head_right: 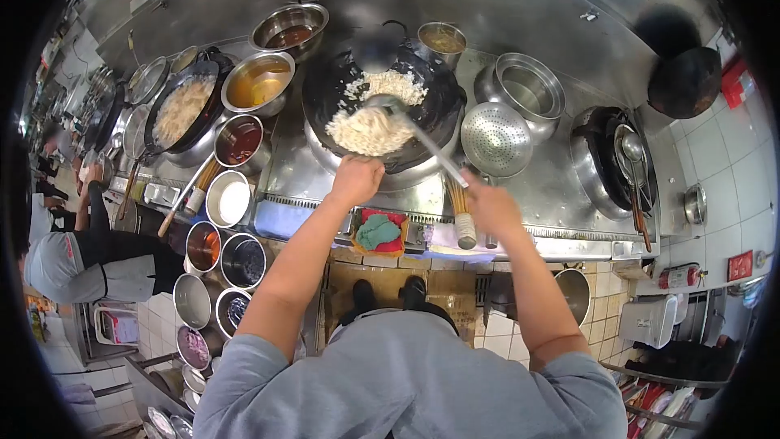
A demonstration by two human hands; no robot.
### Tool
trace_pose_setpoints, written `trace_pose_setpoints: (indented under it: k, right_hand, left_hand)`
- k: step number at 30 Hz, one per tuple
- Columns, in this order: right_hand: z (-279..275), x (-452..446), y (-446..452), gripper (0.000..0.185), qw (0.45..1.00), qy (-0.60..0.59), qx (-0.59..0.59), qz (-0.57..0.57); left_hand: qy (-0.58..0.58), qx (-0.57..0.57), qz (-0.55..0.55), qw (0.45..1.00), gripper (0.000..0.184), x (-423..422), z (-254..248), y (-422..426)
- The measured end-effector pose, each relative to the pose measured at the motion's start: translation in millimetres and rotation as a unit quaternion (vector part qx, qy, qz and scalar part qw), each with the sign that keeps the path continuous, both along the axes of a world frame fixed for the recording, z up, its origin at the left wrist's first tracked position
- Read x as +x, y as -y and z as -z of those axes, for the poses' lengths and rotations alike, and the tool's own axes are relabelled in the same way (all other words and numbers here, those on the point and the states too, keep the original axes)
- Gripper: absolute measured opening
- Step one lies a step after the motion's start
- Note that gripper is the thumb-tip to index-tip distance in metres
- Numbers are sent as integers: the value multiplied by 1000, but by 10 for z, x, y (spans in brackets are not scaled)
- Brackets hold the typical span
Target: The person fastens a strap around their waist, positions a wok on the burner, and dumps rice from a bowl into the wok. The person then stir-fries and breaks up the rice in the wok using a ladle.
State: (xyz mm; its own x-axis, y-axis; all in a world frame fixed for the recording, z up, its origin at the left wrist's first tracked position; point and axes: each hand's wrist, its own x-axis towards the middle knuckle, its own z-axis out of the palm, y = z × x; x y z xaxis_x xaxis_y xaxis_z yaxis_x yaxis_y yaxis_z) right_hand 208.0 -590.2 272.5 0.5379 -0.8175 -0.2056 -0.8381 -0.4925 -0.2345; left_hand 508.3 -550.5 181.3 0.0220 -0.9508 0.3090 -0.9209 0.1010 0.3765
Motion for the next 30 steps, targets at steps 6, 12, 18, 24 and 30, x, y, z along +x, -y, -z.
trace_pose_setpoints:
  k: [6,12,18,24,30]
  right_hand:
    - [287,961,-12,61,995,2,-18,98]
    - [-70,103,-621,57,974,190,101,73]
    - [-1850,-758,-1254,68,996,54,68,24]
    - [-1970,-541,-1078,54,998,-34,31,-32]
    - [-728,340,-644,46,998,11,-37,40]
  left_hand:
    - [-110,50,52,991,30,37,35,117]
    - [-93,-44,96,990,32,1,199,161]
    - [-112,45,51,991,34,-403,-494,-256]
    - [-93,-133,122,979,29,-522,-939,-267]
    - [-108,-38,73,991,28,-728,343,-548]
